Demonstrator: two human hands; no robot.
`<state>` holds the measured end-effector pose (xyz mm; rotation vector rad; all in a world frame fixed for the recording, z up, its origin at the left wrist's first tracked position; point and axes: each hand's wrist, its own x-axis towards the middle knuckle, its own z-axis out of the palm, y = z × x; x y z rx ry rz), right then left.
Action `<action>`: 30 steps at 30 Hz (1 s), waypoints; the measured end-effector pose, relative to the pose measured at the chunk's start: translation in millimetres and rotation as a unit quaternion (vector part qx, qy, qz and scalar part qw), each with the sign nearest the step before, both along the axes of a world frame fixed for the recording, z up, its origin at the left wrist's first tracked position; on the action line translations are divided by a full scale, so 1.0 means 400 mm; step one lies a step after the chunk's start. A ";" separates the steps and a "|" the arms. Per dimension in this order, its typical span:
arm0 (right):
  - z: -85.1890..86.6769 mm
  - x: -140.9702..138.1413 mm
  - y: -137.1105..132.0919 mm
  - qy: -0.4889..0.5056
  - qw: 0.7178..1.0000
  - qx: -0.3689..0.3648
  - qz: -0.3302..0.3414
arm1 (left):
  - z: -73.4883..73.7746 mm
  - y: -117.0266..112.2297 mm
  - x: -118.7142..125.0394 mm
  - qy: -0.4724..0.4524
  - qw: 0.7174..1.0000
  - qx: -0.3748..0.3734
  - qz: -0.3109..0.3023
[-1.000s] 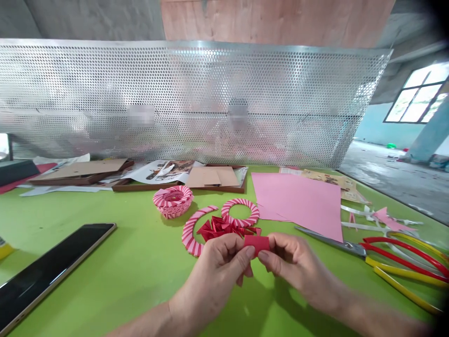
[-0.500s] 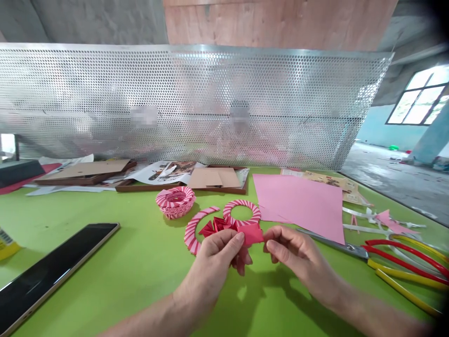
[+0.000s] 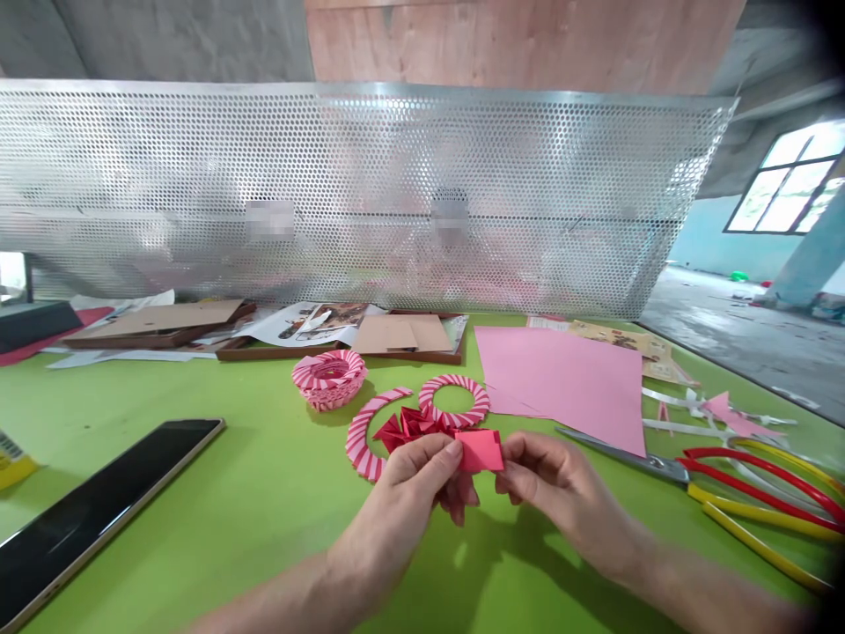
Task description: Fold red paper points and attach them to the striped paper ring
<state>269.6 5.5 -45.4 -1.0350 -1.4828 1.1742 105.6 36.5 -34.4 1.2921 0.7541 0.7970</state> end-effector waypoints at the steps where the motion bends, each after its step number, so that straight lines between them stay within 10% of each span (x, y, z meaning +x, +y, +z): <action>1: -0.002 0.002 0.000 0.003 1.000 -0.005 -0.013 | 0.003 -0.003 -0.001 0.030 0.999 0.036 -0.005; 8: -0.003 -0.002 0.002 0.027 0.999 -0.034 -0.019 | -0.008 -0.013 0.005 0.199 0.945 0.252 0.062; 19: -0.003 -0.005 -0.003 -0.036 0.999 -0.003 -0.015 | 0.008 -0.003 0.006 0.080 0.989 0.108 0.067; 25: -0.012 0.012 -0.004 -0.205 0.943 0.240 -0.107 | 0.011 0.009 0.005 0.079 0.994 0.051 0.058; 30: -0.011 0.026 -0.009 -0.318 0.870 0.374 -0.052 | 0.013 -0.001 0.005 0.082 0.995 0.047 -0.013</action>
